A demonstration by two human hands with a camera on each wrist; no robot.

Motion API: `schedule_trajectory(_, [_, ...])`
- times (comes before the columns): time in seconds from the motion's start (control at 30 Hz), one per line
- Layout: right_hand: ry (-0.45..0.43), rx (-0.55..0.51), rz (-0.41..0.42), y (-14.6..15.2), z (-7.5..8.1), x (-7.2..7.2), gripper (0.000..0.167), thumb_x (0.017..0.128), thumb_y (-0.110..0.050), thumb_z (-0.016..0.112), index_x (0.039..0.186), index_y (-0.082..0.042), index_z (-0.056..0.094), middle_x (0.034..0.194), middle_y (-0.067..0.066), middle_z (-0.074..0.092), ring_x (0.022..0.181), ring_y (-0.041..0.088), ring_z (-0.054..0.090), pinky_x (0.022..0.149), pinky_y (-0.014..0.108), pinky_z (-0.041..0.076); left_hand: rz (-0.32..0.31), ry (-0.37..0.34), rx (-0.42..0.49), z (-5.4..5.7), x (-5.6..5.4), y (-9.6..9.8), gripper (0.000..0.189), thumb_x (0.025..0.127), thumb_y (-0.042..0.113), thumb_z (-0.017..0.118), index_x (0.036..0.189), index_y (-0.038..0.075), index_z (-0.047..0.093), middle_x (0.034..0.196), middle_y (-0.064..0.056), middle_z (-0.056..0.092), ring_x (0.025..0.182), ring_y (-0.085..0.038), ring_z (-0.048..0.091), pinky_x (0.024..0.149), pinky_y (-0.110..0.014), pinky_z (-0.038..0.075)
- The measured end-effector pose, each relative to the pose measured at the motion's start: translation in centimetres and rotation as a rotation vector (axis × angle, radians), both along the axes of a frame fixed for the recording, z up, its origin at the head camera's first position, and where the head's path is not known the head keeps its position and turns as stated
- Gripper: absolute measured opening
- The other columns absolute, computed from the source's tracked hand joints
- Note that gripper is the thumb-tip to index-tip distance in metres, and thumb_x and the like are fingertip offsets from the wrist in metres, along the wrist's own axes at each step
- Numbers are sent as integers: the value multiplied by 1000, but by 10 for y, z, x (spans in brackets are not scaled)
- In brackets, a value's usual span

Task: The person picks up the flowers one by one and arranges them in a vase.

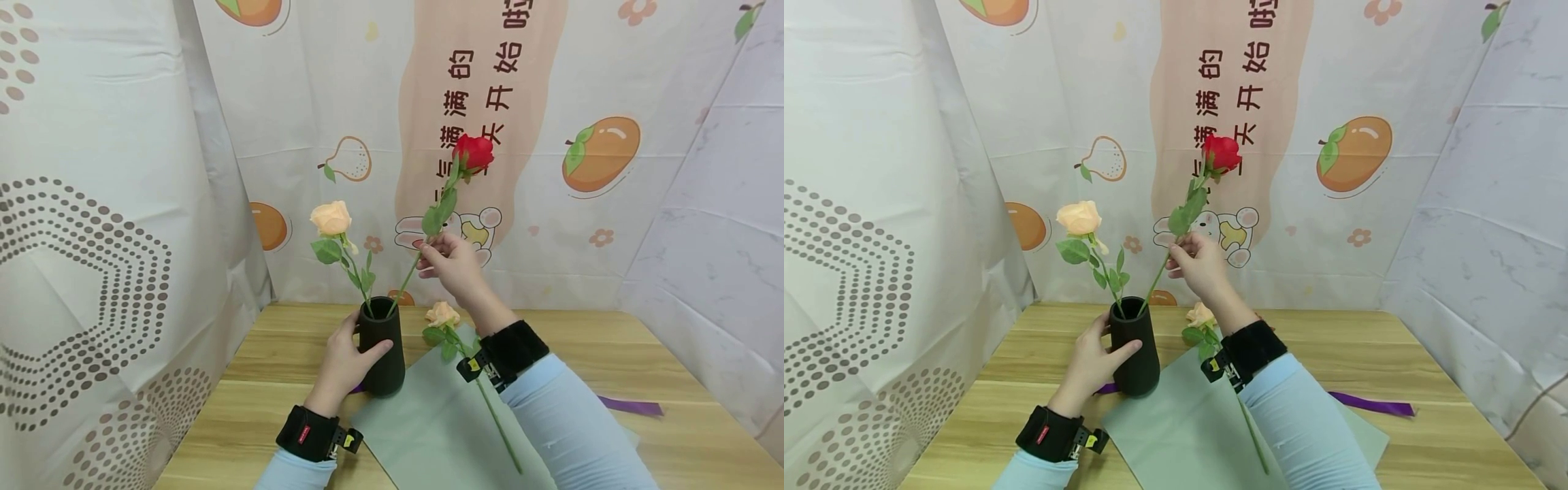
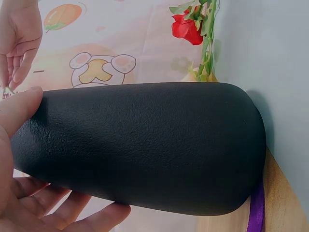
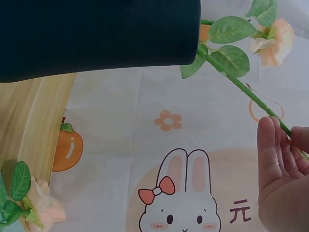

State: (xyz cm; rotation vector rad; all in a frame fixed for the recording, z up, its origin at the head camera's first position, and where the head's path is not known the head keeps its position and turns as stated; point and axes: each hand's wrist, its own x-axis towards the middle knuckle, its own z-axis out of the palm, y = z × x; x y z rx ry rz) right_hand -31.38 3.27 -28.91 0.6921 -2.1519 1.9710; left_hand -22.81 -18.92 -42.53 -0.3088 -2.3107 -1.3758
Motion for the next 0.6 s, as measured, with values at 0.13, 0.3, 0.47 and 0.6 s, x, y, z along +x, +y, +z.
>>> schedule_trajectory(0.13, [6, 18, 5, 0, -2, 0, 20, 105, -14, 60, 113, 4, 61, 98, 20, 68, 85, 29, 70, 74, 39, 61, -4, 0, 4, 0, 0, 0, 73, 85, 38, 84, 144, 11, 53, 134, -10, 61, 122, -32, 58, 94, -61, 51])
schedule_trajectory(0.3, [11, 25, 10, -2, -3, 2, 16, 105, -11, 59, 112, 3, 62, 96, 22, 67, 89, 38, 69, 73, 39, 61, 0, -2, -2, 0, 0, 0, 72, 85, 38, 84, 144, 11, 53, 134, -10, 61, 122, -33, 58, 94, -61, 51])
schedule_trajectory(0.47, [18, 38, 15, -6, -4, 4, 16, 104, -9, 58, 114, 3, 62, 96, 22, 67, 88, 37, 69, 73, 39, 62, 4, -7, -4, 0, 0, 0, 73, 85, 40, 84, 145, 11, 52, 135, -9, 61, 122, -32, 58, 94, -60, 52])
schedule_trajectory(0.6, [42, 52, 26, -10, -5, 5, 20, 104, -10, 60, 115, 6, 61, 95, 21, 67, 86, 38, 69, 73, 39, 62, 4, -8, -4, 0, 0, 0, 73, 85, 40, 84, 145, 11, 52, 135, -9, 61, 123, -33, 58, 93, -59, 52])
